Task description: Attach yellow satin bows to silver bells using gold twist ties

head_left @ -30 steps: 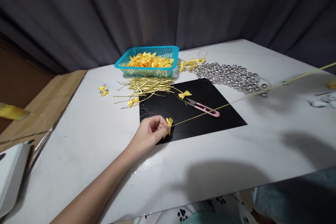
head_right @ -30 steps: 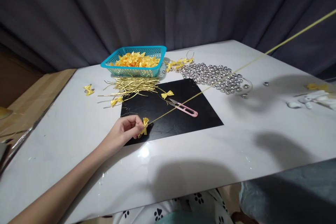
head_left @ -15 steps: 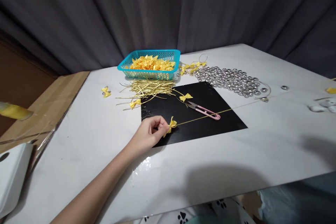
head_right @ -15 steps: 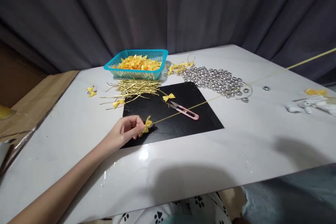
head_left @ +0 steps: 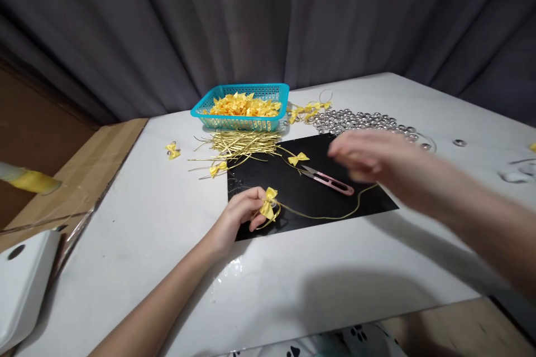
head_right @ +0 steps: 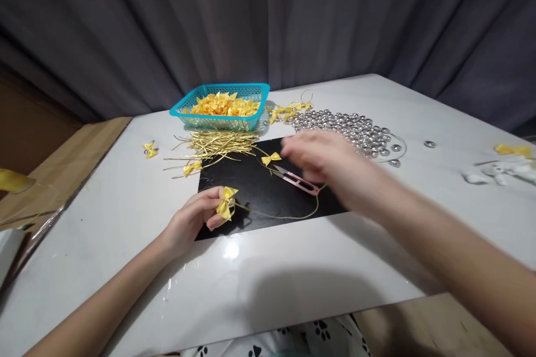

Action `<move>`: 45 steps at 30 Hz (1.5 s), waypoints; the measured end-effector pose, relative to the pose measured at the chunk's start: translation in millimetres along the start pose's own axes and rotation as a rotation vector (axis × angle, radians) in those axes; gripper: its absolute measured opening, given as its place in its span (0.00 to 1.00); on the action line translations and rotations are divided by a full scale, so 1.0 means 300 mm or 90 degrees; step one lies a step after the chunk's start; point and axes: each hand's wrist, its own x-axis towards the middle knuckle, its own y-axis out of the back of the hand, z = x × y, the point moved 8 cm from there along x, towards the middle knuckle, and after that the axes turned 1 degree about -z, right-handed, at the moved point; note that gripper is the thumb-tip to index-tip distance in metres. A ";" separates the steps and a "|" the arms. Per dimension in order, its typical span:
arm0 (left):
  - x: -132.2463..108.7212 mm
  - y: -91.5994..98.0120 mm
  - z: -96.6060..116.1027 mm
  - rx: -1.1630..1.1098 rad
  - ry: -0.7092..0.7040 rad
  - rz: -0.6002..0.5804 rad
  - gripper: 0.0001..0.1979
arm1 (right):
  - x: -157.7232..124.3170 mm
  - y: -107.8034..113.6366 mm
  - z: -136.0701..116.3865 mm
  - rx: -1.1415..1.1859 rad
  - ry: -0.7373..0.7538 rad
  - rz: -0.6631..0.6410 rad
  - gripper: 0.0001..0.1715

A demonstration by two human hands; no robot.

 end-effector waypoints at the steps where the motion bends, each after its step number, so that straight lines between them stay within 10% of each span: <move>1: -0.001 -0.004 -0.004 0.002 0.007 -0.006 0.08 | 0.013 -0.049 0.035 0.003 -0.030 -0.026 0.15; 8: -0.001 0.008 -0.018 0.040 0.038 0.014 0.08 | 0.037 -0.285 0.127 0.003 -0.067 -0.206 0.18; 22: -0.023 0.080 0.047 0.099 -0.093 0.303 0.07 | 0.033 -0.250 0.165 0.106 -0.040 -0.059 0.19; 35: -0.026 0.033 0.029 0.078 -0.079 0.228 0.07 | 0.064 -0.276 0.134 0.052 -0.030 -0.224 0.15; 45: -0.059 0.021 0.079 0.267 -0.221 0.282 0.04 | 0.054 -0.250 0.164 0.237 -0.087 -0.088 0.10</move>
